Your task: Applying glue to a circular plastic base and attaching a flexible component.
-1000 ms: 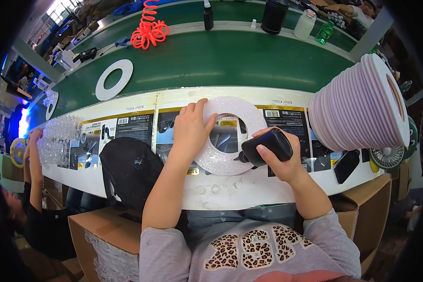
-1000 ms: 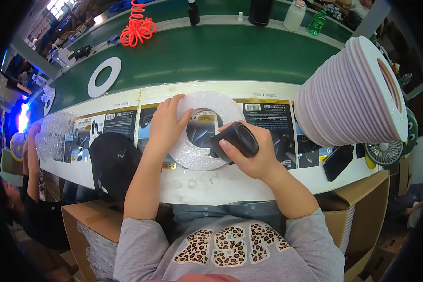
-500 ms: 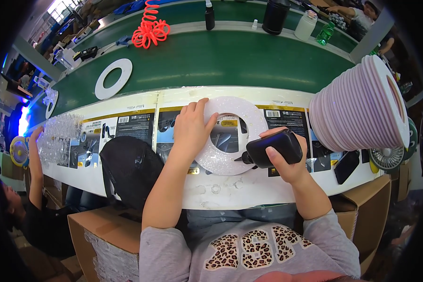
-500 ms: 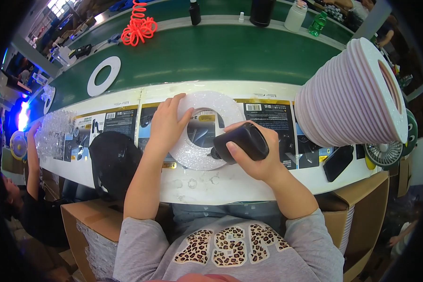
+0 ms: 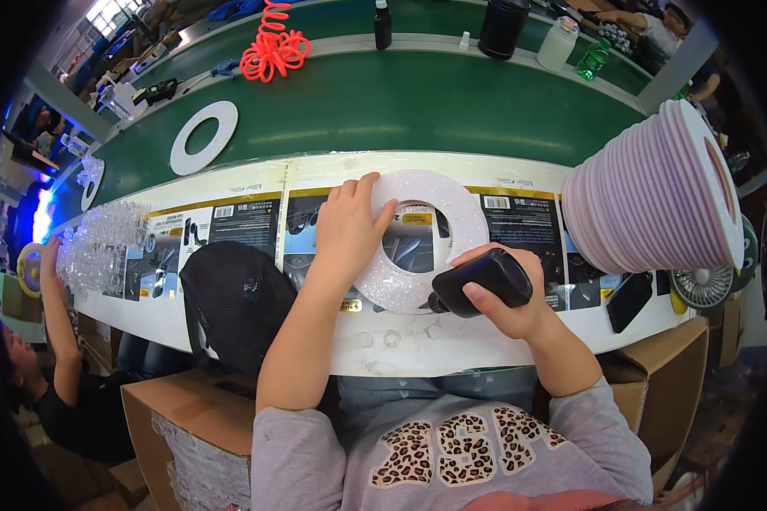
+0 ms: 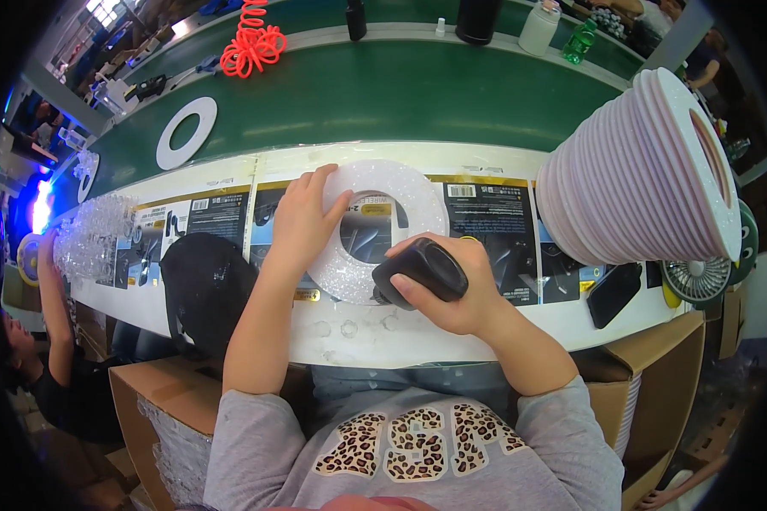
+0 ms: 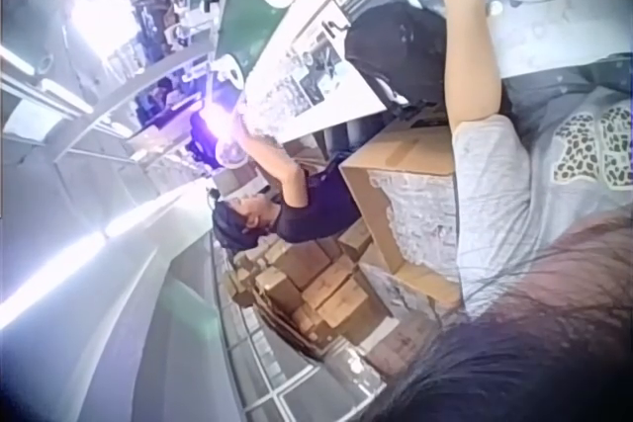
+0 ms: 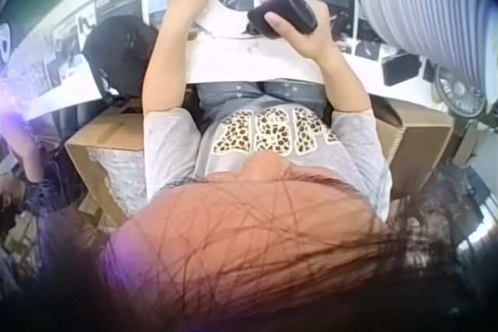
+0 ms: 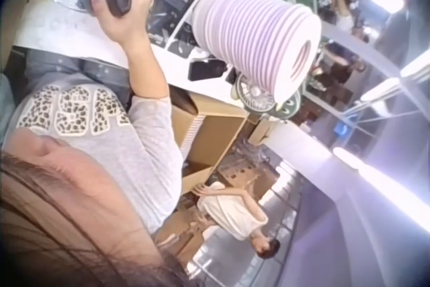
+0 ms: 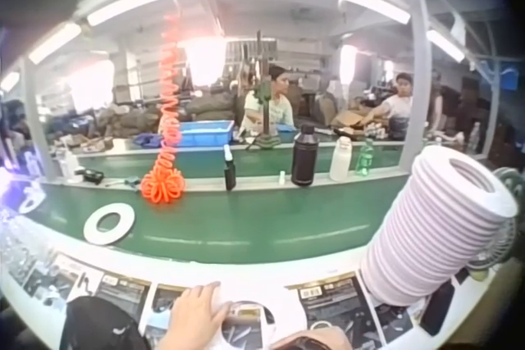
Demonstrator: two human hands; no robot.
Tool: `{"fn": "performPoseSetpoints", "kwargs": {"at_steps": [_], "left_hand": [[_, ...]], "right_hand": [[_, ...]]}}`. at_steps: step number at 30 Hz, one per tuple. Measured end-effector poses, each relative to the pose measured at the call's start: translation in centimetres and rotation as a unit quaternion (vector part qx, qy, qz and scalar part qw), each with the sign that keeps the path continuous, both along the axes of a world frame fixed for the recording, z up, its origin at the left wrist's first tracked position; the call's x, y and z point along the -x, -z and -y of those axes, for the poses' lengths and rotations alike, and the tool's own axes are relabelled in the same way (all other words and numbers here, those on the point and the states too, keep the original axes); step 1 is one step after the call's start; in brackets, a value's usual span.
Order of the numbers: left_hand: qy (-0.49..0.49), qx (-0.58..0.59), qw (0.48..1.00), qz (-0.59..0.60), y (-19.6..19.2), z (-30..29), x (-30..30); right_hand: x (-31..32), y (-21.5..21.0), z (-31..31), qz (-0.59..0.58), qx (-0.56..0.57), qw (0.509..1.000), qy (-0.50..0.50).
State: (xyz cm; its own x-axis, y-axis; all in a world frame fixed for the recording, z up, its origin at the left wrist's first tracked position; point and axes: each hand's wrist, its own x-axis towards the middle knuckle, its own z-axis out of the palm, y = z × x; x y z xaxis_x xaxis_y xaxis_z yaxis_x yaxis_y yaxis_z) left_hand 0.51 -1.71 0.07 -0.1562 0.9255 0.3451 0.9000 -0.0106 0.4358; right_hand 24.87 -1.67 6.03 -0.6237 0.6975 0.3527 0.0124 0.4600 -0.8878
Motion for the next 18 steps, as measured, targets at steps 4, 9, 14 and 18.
{"fn": "performPoseSetpoints", "kwargs": {"at_steps": [4, 9, 14, 18], "left_hand": [[-0.002, 0.000, 1.000, -0.003, -0.02, 0.05, -0.01], [-0.003, -0.001, 1.000, -0.004, 0.04, 0.05, -0.01], [-0.004, -0.001, 1.000, -0.006, 0.08, 0.01, -0.01], [-0.005, 0.001, 1.000, -0.007, 0.09, 0.02, 0.03]], "right_hand": [[0.11, 0.08, 0.00, 0.005, -0.005, 1.000, -0.005], [-0.02, -0.22, 0.12, 0.030, 0.004, 1.000, -0.004], [-0.11, -0.15, 0.07, 0.052, 0.011, 0.999, -0.011], [-0.05, -0.29, 0.09, 0.054, 0.014, 0.998, -0.013]]}}
